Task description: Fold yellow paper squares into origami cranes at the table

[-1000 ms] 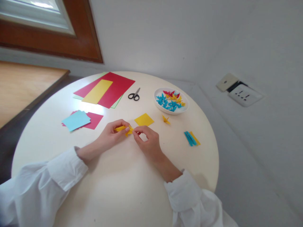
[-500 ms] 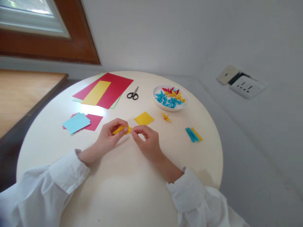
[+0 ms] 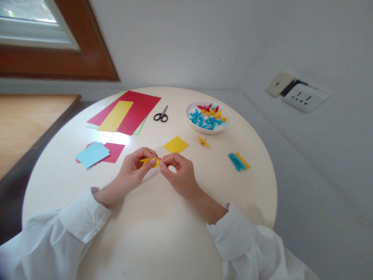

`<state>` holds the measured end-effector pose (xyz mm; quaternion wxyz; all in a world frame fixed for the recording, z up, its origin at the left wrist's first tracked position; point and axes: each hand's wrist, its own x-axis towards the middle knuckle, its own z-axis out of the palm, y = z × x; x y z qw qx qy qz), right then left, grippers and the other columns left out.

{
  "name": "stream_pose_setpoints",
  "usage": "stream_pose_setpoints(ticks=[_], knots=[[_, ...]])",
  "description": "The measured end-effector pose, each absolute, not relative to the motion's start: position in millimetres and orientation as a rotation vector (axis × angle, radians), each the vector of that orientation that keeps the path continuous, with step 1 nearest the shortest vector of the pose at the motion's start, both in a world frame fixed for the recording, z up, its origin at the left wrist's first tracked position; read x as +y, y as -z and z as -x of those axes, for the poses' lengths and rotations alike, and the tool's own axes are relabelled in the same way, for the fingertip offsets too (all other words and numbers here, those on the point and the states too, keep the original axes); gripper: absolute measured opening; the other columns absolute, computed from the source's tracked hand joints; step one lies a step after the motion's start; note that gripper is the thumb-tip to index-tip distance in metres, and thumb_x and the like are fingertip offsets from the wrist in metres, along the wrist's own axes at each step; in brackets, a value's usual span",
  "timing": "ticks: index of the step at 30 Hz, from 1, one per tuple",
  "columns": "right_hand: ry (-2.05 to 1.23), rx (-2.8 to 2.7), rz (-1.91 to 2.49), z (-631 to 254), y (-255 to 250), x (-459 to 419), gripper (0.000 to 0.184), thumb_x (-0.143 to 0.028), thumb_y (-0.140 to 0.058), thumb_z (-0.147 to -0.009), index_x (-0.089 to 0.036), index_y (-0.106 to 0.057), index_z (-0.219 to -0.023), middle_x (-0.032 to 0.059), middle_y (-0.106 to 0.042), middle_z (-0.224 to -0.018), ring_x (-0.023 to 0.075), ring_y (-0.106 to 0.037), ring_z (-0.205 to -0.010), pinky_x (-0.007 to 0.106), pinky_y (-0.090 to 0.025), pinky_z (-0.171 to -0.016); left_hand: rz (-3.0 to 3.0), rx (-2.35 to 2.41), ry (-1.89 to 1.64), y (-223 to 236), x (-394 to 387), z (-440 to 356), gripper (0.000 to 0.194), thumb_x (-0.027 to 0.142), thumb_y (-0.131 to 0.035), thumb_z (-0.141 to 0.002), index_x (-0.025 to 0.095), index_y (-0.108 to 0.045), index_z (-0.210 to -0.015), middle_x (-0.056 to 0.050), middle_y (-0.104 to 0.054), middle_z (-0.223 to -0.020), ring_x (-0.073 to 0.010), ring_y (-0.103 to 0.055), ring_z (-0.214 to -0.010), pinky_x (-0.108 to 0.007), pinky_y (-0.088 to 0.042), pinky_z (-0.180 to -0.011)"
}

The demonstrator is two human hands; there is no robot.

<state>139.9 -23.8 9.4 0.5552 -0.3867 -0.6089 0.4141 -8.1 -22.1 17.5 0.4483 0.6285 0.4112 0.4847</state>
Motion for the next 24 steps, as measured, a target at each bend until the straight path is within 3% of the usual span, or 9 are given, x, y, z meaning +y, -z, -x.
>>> stream_pose_setpoints(ticks=[24], knots=[[-1.081,-1.326,1.008,-136.4,-10.6,-22.3,0.010,-0.019,-0.064,-0.063,-0.018,-0.055,-0.058,-0.0003,-0.061,-0.063,0.0122,-0.059,-0.062,0.026,-0.051,-0.062,-1.527,1.115,-1.196,-21.1,-22.7,7.1,0.017,0.027,-0.060,-0.072,0.016,-0.049,-0.065,-0.002,-0.056,-0.074,-0.0108,-0.051,-0.062,-0.024,-0.041,-0.056]])
